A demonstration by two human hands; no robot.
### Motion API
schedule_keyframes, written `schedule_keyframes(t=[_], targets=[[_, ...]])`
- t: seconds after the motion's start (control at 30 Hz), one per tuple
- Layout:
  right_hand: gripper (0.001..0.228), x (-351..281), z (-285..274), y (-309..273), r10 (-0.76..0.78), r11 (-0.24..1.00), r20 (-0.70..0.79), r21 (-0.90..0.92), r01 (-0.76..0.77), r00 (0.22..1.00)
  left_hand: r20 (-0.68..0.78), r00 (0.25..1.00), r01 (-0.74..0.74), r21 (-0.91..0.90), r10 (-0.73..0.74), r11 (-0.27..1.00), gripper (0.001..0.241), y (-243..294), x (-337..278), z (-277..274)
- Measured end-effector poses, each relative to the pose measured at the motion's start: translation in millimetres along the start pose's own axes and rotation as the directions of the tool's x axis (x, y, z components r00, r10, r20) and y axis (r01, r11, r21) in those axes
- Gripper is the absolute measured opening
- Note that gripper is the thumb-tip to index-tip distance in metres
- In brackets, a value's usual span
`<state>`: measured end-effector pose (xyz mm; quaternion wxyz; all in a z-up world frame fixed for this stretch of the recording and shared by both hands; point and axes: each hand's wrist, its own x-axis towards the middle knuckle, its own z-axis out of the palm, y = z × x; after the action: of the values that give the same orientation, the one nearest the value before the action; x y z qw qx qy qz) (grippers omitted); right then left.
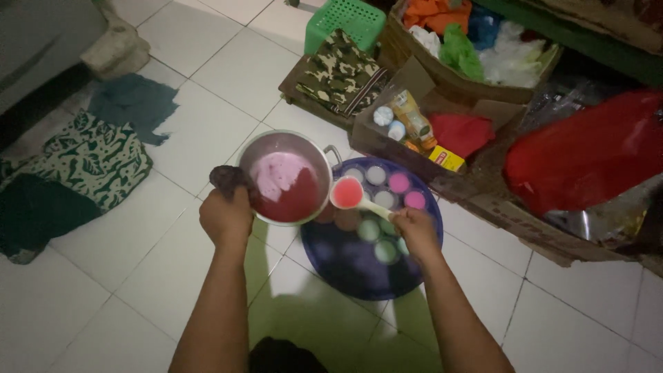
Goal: Filling small plastic molds with pink pudding mixture using a spoon
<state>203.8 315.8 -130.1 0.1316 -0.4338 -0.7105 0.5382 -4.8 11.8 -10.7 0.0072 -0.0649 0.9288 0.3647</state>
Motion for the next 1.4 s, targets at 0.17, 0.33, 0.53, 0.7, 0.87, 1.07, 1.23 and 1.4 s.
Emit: schedule_keyframes(t=[0.17,0.33,0.53,0.7,0.87,1.07,1.23,1.4], targets=[[0.013,2.5,1.3,50.0,0.062,0.997,-0.015,0.038,-0.061,0.998,-0.002,1.0,-0.023,-0.01,0.023,1.0,0.038,-2.1,1.4,-4.7],[0.022,-1.5,17.8,90.1,0.125,0.99,-0.068,0.076,-0.119,0.99,-0.017,1.0,-0.015,-0.033,0.015,0.999,0.039,-1.3,-3.7,-5.3],[0.017,7.8,27.7,120.5,0.071,0.995,-0.09,-0.064,-0.077,0.993,0.002,1.0,0.001,-0.019,-0.001,1.0,0.042,-1.0,-1.7,-5.3],[0.021,1.6,29.2,107.8,0.075,0.983,-0.078,-0.16,-0.087,0.994,-0.023,0.999,-0.032,-0.086,0.03,0.996,0.039,-2.0,-3.7,-2.5],[0.018,1.0,30.7,108.9,0.067,0.973,-0.077,-0.216,-0.083,0.995,-0.03,0.999,-0.014,-0.093,0.011,0.996,0.034,-3.0,-3.3,0.1],[0.017,-0.3,30.0,102.2,0.026,0.959,-0.075,-0.28,-0.046,0.997,-0.037,0.999,-0.016,-0.122,0.012,0.992,0.031,-2.6,-3.4,1.3],[0.018,-6.5,31.7,95.5,0.02,0.952,-0.086,-0.303,-0.045,0.996,-0.022,1.0,0.015,-0.094,-0.017,0.995,0.033,-6.5,1.6,4.2],[0.021,-7.8,29.4,91.5,0.004,0.943,-0.065,-0.331,-0.026,0.998,-0.029,0.999,0.017,-0.167,-0.022,0.986,0.027,-2.1,-1.7,1.3]])
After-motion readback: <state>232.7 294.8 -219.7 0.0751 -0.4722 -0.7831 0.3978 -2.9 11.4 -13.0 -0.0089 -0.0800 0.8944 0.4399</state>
